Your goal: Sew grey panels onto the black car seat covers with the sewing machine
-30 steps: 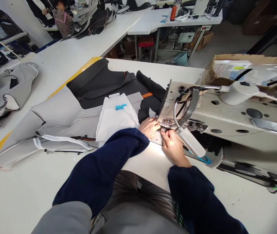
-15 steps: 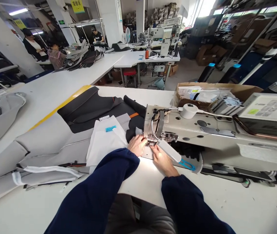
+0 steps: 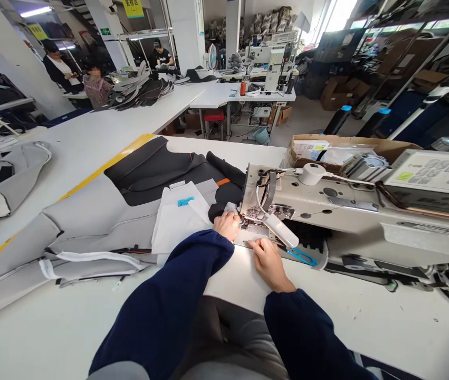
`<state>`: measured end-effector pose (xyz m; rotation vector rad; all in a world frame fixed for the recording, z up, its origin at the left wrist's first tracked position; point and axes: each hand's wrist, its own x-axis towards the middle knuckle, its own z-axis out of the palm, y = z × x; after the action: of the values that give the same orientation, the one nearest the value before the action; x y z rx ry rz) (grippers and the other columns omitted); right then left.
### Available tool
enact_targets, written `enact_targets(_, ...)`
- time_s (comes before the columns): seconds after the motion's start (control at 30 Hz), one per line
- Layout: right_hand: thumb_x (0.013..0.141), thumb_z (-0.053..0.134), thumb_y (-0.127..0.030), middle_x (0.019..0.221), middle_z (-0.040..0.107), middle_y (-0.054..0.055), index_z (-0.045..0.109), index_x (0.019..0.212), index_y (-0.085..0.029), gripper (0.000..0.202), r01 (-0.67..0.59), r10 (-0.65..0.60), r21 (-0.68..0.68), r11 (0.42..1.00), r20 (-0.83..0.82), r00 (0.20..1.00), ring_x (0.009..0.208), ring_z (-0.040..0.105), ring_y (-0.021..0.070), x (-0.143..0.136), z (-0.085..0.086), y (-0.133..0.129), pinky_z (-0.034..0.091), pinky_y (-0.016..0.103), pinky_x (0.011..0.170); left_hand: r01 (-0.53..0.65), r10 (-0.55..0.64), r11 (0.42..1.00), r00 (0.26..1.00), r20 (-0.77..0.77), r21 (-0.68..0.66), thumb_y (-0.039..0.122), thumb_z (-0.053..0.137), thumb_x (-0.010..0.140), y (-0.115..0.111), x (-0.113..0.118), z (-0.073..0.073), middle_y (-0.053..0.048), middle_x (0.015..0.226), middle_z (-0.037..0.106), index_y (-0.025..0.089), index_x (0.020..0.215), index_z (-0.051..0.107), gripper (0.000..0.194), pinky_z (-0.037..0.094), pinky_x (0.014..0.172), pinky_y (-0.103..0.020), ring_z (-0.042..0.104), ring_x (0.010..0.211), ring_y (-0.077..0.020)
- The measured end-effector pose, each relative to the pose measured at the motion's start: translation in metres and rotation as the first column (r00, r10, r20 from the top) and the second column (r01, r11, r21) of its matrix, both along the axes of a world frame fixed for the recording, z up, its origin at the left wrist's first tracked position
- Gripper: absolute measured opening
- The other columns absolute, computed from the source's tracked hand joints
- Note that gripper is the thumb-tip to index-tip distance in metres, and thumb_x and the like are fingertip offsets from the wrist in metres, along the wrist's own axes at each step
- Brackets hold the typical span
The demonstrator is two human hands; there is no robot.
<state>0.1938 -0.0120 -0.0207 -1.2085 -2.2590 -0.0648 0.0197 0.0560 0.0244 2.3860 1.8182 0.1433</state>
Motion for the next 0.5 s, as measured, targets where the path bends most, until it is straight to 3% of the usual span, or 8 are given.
enact_targets(0.1, 0.085, 0.036, -0.006, 0.083, 0.05, 0.006, 0.06, 0.108, -0.017, 0.035, -0.033, 0.033, -0.04, 0.999, -0.012, 0.999, 0.079, 0.049, 0.0181, -0.001, -0.002, -0.017, 0.041, 0.033, 0.072, -0.09, 0.09, 0.995, 0.996, -0.004, -0.04, 0.02, 0.043, 0.086, 0.002, -0.017, 0.002, -0.013, 0.108, 0.06, 0.012, 0.102, 0.062, 0.026, 0.045, 0.075, -0.035, 0.057, 0.098, -0.0258)
enact_targets(0.23, 0.088, 0.032, -0.007, 0.098, 0.052, 0.01, 0.053, 0.12, -0.019, 0.04, -0.118, 0.111, -0.084, 0.989, -0.091, 0.99, 0.09, 0.051, 0.0206, -0.022, -0.004, -0.018, 0.046, 0.034, 0.074, -0.245, 0.242, 0.965, 0.969, -0.041, -0.089, 0.026, 0.043, 0.087, -0.016, -0.079, 0.007, -0.012, 0.097, 0.064, 0.014, 0.103, 0.063, 0.029, 0.044, 0.073, -0.034, 0.06, 0.086, -0.0259)
enact_targets(0.3, 0.09, 0.03, -0.01, 0.114, 0.049, 0.015, 0.046, 0.129, -0.019, 0.043, -0.177, 0.163, -0.097, 0.979, -0.133, 0.978, 0.104, 0.05, 0.024, -0.045, -0.003, -0.009, 0.048, 0.037, 0.08, -0.278, 0.28, 0.952, 0.96, 0.001, -0.127, 0.027, 0.045, 0.085, -0.041, -0.117, 0.012, -0.006, 0.083, 0.064, 0.018, 0.114, 0.058, 0.033, 0.042, 0.07, -0.031, 0.06, 0.079, -0.0229)
enact_targets(0.4, 0.095, 0.03, -0.021, 0.134, 0.038, 0.02, 0.038, 0.137, -0.016, 0.043, -0.235, 0.215, -0.13, 0.963, -0.149, 0.965, 0.113, 0.049, 0.0287, -0.087, 0.0, 0.006, 0.048, 0.042, 0.084, -0.237, 0.294, 0.939, 0.929, 0.224, -0.247, 0.02, 0.049, 0.078, -0.091, -0.162, 0.019, 0.003, 0.06, 0.051, 0.022, 0.13, 0.048, 0.052, 0.035, 0.061, -0.025, 0.051, 0.062, -0.0161)
enact_targets(0.5, 0.097, 0.029, -0.033, 0.136, 0.039, 0.02, 0.04, 0.136, -0.015, 0.044, -0.226, 0.2, -0.198, 0.954, -0.14, 0.97, 0.104, 0.054, 0.0292, -0.116, 0.0, 0.012, 0.049, 0.041, 0.074, -0.146, 0.374, 0.893, 0.765, 0.524, -0.425, 0.018, 0.048, 0.074, -0.134, -0.183, 0.02, 0.007, 0.053, 0.037, 0.02, 0.13, 0.049, 0.056, 0.027, 0.054, -0.022, 0.037, 0.05, -0.0099)
